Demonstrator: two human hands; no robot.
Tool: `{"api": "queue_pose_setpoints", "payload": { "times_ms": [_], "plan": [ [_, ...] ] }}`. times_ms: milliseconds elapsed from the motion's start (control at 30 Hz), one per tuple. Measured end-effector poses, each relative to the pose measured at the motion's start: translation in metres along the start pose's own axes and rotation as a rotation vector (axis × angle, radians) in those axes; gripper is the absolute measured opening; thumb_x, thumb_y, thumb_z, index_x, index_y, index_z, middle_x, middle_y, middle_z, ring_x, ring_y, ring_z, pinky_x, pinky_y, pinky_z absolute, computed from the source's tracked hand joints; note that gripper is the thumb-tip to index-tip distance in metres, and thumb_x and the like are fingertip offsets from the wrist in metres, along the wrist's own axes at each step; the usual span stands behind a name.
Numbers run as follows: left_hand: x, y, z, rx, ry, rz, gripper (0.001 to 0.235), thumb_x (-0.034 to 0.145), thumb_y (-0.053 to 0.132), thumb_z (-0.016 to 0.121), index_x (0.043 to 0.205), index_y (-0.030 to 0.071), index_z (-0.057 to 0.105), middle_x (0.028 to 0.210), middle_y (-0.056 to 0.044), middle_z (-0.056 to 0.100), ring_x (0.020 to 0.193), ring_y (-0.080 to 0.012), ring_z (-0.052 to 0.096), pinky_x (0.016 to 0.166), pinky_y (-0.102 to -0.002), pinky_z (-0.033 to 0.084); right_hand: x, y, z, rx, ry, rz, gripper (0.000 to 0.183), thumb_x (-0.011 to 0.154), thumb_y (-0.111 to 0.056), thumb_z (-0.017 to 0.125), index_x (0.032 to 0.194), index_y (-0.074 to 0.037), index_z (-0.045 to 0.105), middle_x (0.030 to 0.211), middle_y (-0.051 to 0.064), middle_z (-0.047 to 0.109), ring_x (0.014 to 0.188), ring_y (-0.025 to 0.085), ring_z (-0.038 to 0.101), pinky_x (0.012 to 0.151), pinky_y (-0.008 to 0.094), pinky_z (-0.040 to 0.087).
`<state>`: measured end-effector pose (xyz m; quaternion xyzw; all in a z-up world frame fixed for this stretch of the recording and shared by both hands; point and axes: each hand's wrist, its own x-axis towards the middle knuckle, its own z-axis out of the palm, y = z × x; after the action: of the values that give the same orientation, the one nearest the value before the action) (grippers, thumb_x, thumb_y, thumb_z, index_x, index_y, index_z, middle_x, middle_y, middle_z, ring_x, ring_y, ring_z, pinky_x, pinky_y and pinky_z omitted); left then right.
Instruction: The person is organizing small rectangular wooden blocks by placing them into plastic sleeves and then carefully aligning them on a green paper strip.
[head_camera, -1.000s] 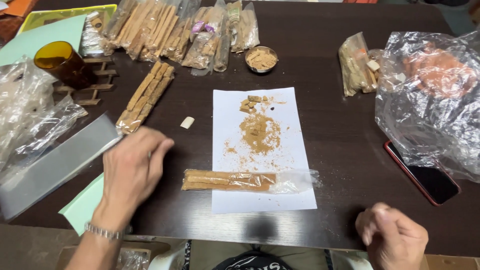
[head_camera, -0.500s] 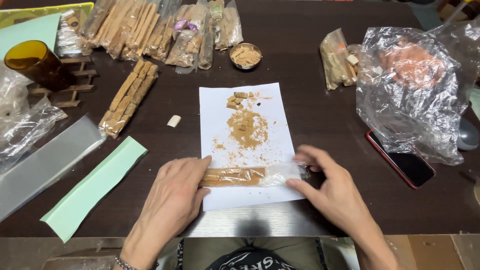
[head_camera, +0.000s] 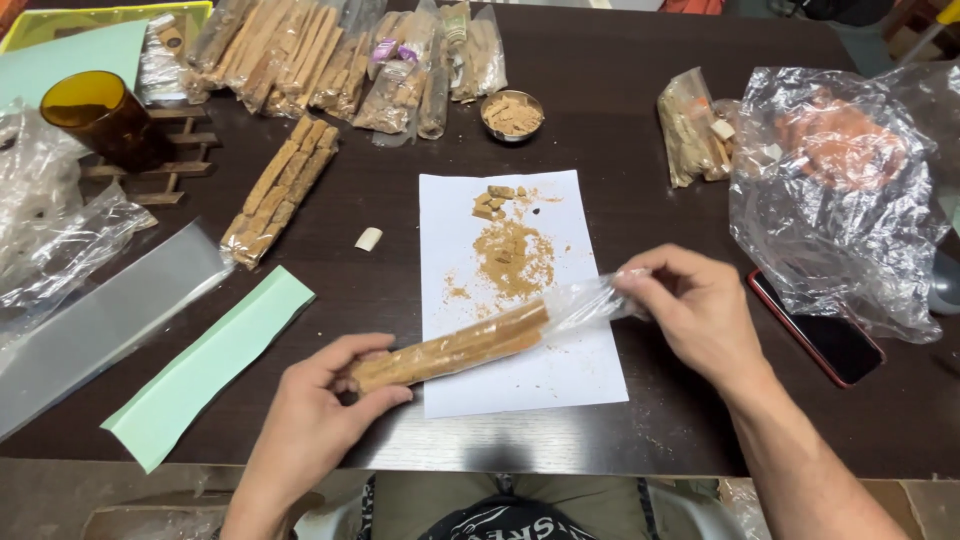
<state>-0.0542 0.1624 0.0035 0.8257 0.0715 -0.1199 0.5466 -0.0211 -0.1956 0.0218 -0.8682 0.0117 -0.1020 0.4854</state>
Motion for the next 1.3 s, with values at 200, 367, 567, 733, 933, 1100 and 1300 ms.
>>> {"api": "queue_pose_setpoints", "payload": {
  "times_ms": [200, 367, 567, 733, 933, 1100, 1300],
  "plan": [
    [0.003, -0.044, 0.005, -0.558, 0.302, 0.218, 0.046, 0.063, -0.016, 0.086, 0.103, -0.001, 0.068, 0.091, -0.02, 0.08, 0.084, -0.0222, 0.077, 0.08, -0.028, 0.064, 0.026, -0.007, 0.016, 0.204, -0.035, -0.101, 0.014, 0.1, -0.006, 0.067, 0.086, -0.006, 0.064, 0.071, 0.005, 0.068, 0.053, 0.01, 0.06, 0.055, 0.021, 0.048],
    [-0.012, -0.04, 0.005, -0.752, 0.429, 0.109, 0.033, 0.072, -0.016, 0.077, 0.103, -0.007, 0.068, 0.087, -0.025, 0.077, 0.073, -0.0273, 0.073, 0.076, -0.033, 0.063, 0.043, 0.019, 0.038, 0.283, -0.158, -0.189, 0.01, 0.099, -0.004, 0.066, 0.09, -0.003, 0.064, 0.069, 0.008, 0.068, 0.057, 0.011, 0.064, 0.059, 0.022, 0.054],
    [-0.019, -0.052, 0.011, -0.684, 0.561, 0.018, 0.029, 0.069, -0.019, 0.082, 0.097, -0.01, 0.078, 0.085, -0.021, 0.077, 0.069, -0.0214, 0.07, 0.075, -0.028, 0.063, 0.042, 0.034, 0.051, 0.295, -0.232, -0.168, 0.008, 0.095, -0.001, 0.068, 0.088, -0.003, 0.067, 0.066, 0.008, 0.068, 0.058, 0.012, 0.065, 0.063, 0.023, 0.055],
    [-0.019, -0.039, 0.019, -0.606, 0.583, 0.047, 0.013, 0.072, -0.017, 0.082, 0.083, -0.011, 0.077, 0.085, -0.02, 0.075, 0.07, -0.0195, 0.067, 0.071, -0.025, 0.062, 0.04, 0.047, 0.049, 0.214, -0.253, -0.138, 0.007, 0.092, -0.003, 0.071, 0.085, -0.004, 0.071, 0.065, 0.006, 0.069, 0.057, 0.01, 0.066, 0.062, 0.021, 0.055],
    [-0.014, -0.041, 0.018, -0.482, 0.534, 0.044, 0.006, 0.08, -0.01, 0.08, 0.079, -0.007, 0.076, 0.086, -0.014, 0.074, 0.066, -0.017, 0.064, 0.067, -0.024, 0.057, 0.043, 0.052, 0.045, 0.19, -0.278, -0.093, 0.007, 0.091, -0.007, 0.075, 0.085, -0.006, 0.072, 0.07, 0.003, 0.072, 0.057, 0.009, 0.067, 0.061, 0.02, 0.053],
    [-0.01, -0.05, 0.012, -0.397, 0.414, 0.037, 0.009, 0.078, -0.008, 0.083, 0.081, -0.003, 0.076, 0.088, -0.013, 0.077, 0.071, -0.0152, 0.066, 0.073, -0.025, 0.06, 0.049, 0.051, 0.039, 0.122, -0.352, -0.106, 0.014, 0.087, -0.012, 0.079, 0.098, -0.005, 0.075, 0.082, 0.005, 0.078, 0.067, 0.011, 0.072, 0.067, 0.021, 0.061],
    [-0.016, -0.025, 0.012, -0.315, 0.447, -0.111, 0.026, 0.077, -0.011, 0.082, 0.101, -0.003, 0.077, 0.083, -0.017, 0.079, 0.076, -0.0185, 0.073, 0.08, -0.026, 0.063, 0.055, 0.046, 0.025, -0.017, -0.462, -0.043, 0.04, 0.069, -0.014, 0.095, 0.108, -0.01, 0.082, 0.069, -0.001, 0.068, 0.067, 0.008, 0.056, 0.072, 0.024, 0.05]
  ]
}}
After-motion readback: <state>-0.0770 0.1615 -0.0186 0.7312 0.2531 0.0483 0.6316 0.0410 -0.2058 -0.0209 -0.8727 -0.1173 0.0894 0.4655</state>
